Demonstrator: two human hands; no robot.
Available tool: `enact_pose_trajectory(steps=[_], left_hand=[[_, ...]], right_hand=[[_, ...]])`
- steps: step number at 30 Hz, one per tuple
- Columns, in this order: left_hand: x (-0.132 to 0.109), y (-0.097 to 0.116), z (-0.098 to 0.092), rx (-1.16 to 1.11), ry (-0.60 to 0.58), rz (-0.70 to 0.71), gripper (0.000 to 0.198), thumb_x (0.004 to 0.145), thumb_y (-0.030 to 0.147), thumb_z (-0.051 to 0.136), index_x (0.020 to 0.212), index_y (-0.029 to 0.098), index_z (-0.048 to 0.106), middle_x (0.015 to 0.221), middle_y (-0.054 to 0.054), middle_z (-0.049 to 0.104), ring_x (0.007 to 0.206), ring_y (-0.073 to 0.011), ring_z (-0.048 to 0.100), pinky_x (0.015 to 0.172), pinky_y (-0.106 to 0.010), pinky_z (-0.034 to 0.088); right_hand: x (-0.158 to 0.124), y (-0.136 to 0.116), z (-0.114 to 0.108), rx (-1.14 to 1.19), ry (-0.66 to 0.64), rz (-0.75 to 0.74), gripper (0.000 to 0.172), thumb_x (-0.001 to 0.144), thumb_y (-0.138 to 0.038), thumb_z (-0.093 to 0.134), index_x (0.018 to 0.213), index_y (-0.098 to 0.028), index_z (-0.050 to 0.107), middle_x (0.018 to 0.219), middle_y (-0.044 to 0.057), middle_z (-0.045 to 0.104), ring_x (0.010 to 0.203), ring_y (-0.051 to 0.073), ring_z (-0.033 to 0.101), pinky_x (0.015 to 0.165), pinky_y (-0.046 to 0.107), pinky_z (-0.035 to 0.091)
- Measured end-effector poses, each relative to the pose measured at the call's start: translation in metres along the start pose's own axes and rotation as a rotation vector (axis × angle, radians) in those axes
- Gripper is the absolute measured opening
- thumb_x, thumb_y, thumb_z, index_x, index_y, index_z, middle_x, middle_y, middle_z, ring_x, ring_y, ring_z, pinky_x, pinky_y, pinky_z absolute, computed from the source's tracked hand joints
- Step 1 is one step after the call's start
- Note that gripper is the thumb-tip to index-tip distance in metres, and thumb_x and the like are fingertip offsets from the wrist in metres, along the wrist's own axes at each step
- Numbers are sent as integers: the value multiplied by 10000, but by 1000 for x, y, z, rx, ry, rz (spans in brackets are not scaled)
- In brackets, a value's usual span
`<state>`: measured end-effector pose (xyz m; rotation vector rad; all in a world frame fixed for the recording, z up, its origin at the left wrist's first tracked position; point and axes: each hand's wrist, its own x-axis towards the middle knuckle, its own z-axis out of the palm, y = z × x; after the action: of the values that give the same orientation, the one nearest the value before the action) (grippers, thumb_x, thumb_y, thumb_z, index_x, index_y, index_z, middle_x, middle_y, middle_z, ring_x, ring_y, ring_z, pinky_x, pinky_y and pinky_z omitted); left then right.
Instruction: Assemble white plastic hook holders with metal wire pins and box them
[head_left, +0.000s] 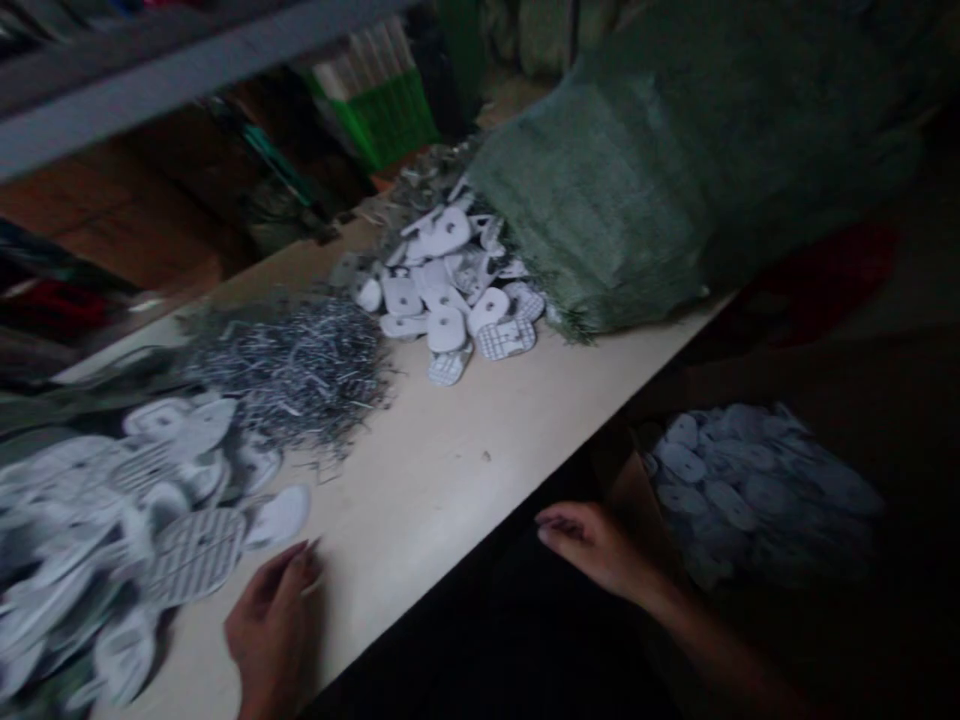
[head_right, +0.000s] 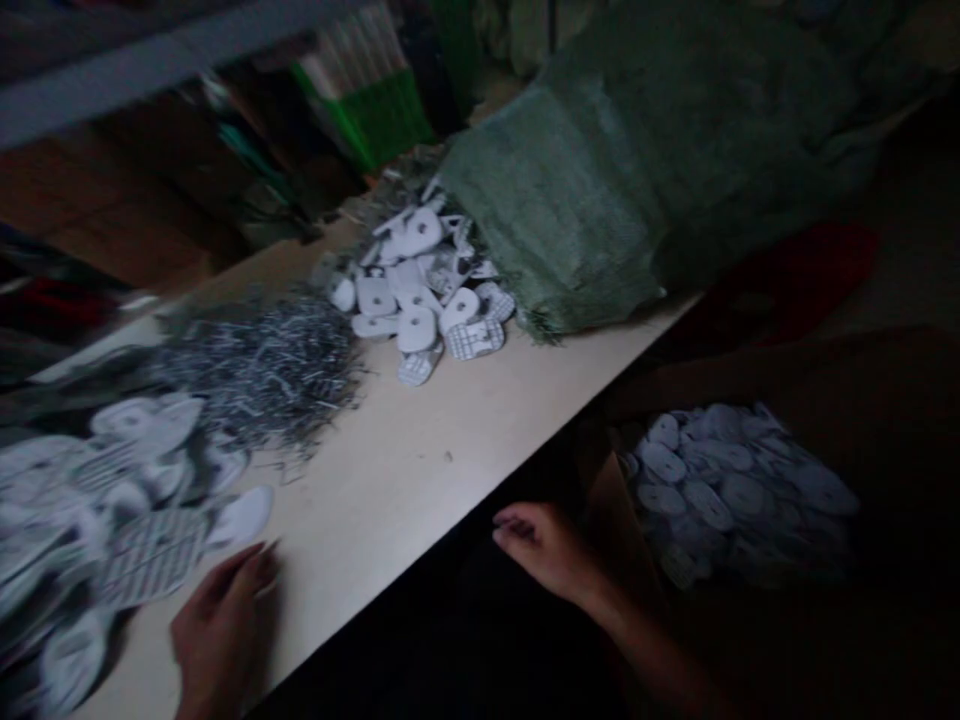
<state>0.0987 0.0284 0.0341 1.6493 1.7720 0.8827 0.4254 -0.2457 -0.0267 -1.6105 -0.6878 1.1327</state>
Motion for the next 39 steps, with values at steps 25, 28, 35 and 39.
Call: enact_pose_trajectory(steps=[25,28,35,39], left_hand=[[7,-32,-10,-381,-148,11,374,843,496,732,981,155,802,822,-85,763,757,-234,692,716,-338,555],[7,-35,-11,-407,-165,19,356,863,487,720,977,160,804,816,-83,758,755,-234,684,707,-333,546],[7,-41,-11,-435,-169,40,311,888,468,711,957,181,810,810,-77,751,728,-229,669,694,-327,526],[7,-46,-12,-464,-172,55,277,903,446,705,946,192,808,813,-77,751,730,-233,676,711,-335,531]], right_hand=[[226,-179,128,-708,-38,-435,600,901,-400,790,1450,-187,673,1267,142,766,955,262,756,874,358,580],[242,-202,163,-771,15,-499,648,944,-424,755,1512,-146,614,1382,204,703,1130,327,721,995,416,545],[253,-234,238,-1089,186,-604,567,991,-577,694,1426,-220,630,1338,188,673,1158,343,701,933,407,531],[270,-252,237,-1124,189,-625,437,954,-544,761,1253,-229,706,1188,132,739,1059,305,722,850,358,513]])
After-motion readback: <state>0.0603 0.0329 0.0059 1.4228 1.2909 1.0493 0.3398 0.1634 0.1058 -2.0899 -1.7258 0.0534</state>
